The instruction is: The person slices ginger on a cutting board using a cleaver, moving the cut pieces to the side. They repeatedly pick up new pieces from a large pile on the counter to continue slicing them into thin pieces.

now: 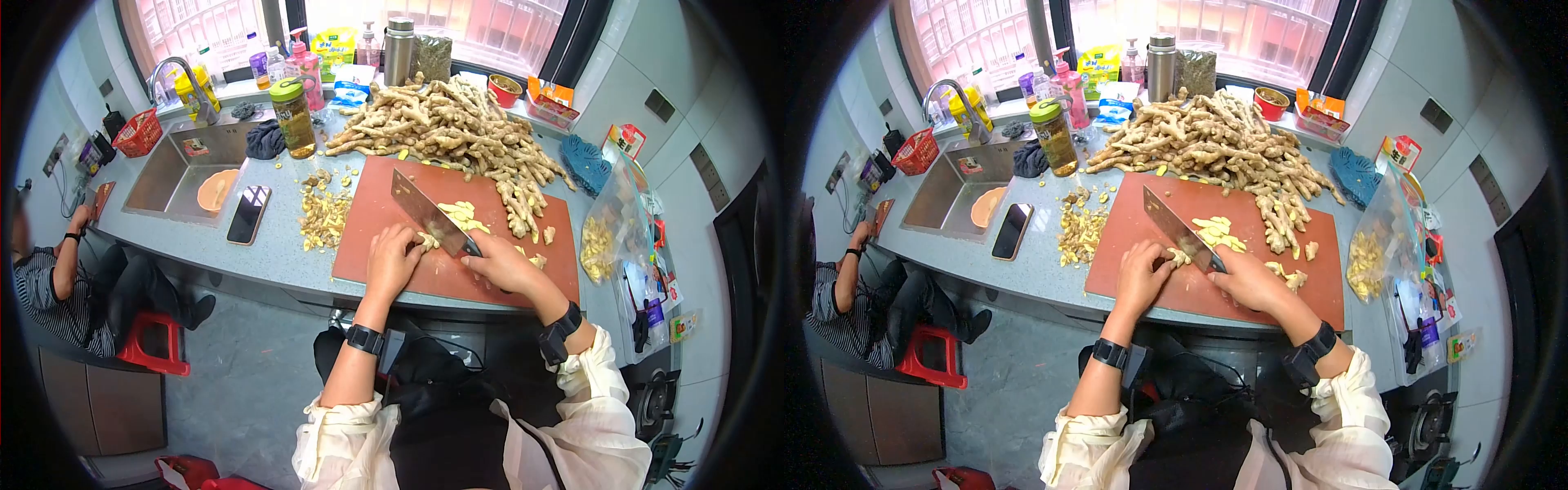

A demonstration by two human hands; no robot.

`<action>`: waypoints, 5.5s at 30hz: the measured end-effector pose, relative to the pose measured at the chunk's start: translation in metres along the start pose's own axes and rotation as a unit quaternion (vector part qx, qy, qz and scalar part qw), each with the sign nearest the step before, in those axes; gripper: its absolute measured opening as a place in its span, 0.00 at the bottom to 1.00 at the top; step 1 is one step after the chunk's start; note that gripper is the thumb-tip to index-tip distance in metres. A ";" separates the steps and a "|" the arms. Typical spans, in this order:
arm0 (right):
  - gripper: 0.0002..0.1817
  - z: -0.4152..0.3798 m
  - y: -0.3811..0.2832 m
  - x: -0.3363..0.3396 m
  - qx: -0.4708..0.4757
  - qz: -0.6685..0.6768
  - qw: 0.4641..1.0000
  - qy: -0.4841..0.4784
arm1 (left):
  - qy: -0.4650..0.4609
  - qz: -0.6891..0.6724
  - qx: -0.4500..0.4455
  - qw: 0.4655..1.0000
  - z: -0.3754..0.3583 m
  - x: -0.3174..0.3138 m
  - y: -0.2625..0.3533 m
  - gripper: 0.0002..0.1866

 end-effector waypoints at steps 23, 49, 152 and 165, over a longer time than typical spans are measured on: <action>0.17 0.001 0.000 -0.003 0.088 -0.076 0.992 0.045 | 0.000 -0.003 0.003 1.000 0.001 0.001 0.002 0.07; 0.12 -0.005 -0.012 0.005 -0.073 0.083 0.993 -0.032 | 0.001 -0.003 0.003 1.000 0.000 0.000 0.001 0.07; 0.14 -0.001 0.008 -0.010 0.035 -0.126 0.991 0.003 | 0.016 -0.017 -0.002 1.000 0.000 -0.003 0.000 0.07; 0.17 0.030 -0.009 -0.030 0.039 -0.093 0.995 0.027 | 0.006 -0.007 0.006 1.000 0.000 0.000 0.000 0.07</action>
Point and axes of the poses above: each hand's wrist, its own z-axis towards the middle knuckle, its own x-axis out of the back of the hand, y = z × x, the point moved 4 cm from there along z, towards the middle knuckle, and after that the axes turned 9 degrees about y, right-handed, at the moved point
